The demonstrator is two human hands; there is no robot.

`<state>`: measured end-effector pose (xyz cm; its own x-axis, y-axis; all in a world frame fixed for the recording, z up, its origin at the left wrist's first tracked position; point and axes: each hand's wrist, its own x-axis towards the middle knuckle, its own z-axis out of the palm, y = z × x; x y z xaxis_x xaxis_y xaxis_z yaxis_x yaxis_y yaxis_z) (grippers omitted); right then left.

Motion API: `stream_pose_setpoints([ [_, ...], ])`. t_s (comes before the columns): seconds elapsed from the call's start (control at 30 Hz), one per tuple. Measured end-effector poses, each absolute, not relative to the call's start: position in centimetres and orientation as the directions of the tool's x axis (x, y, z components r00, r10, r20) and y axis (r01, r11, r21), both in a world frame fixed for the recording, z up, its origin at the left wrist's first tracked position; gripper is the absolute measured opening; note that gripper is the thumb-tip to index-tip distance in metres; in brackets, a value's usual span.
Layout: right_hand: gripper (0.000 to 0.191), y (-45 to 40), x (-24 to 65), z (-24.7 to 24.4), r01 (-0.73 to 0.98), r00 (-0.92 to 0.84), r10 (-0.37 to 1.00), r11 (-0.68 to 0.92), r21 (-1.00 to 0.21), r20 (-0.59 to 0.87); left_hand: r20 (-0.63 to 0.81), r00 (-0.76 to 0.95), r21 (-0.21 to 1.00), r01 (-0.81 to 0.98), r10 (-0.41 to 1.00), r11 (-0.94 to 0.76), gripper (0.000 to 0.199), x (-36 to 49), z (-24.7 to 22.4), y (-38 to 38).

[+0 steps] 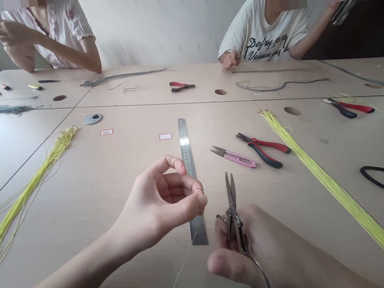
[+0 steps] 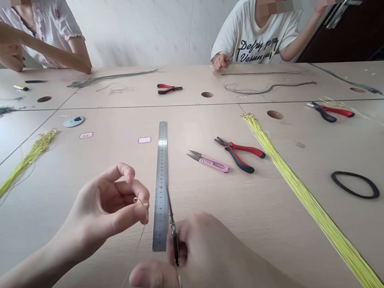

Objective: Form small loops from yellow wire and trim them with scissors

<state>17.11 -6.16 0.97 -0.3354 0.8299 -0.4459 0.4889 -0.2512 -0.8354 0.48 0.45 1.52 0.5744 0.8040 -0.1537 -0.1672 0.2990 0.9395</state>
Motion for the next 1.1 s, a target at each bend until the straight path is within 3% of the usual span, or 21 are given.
stream_pose_setpoints([
  [0.1, 0.029, -5.9, 17.1, 1.3, 0.525, -0.230, 0.796, -0.383, -0.760, -0.559, -0.104, 0.524, 0.947, -0.209, 0.845, 0.246, 0.036, 0.5, 1.4, 0.5],
  [0.23, 0.032, -5.7, 17.3, 0.5, 0.518, -0.175, 0.792, -0.431, -0.739, -0.584, -0.006, 0.499, 0.942, -0.288, 0.867, 0.172, 0.028, 0.5, 0.8, 0.7],
  [0.4, 0.029, -5.5, 17.9, -0.3, 0.443, -0.256, 0.805, -0.394, -0.806, -0.534, 0.039, 0.496, 0.917, -0.363, 0.868, 0.167, 0.024, 0.5, 0.5, 0.8],
  [0.6, 0.034, -5.0, 17.9, 0.5, 0.537, -0.110, 0.769, -0.487, -0.689, -0.630, 0.034, 0.513, 0.909, -0.373, 0.858, 0.187, 0.018, 0.3, 0.8, 0.6],
  [0.87, 0.027, -4.7, 18.1, 0.7, 0.384, -0.187, 0.824, -0.440, -0.812, -0.535, -0.073, 0.518, 0.828, -0.445, 0.852, 0.341, 0.011, 0.6, 0.7, 0.9],
  [1.1, 0.037, -4.0, 18.8, -0.2, 0.468, -0.031, 0.921, -0.331, -0.820, -0.389, -0.055, 0.545, 0.822, -0.451, 0.837, 0.348, 0.011, 0.5, 0.5, 0.6],
])
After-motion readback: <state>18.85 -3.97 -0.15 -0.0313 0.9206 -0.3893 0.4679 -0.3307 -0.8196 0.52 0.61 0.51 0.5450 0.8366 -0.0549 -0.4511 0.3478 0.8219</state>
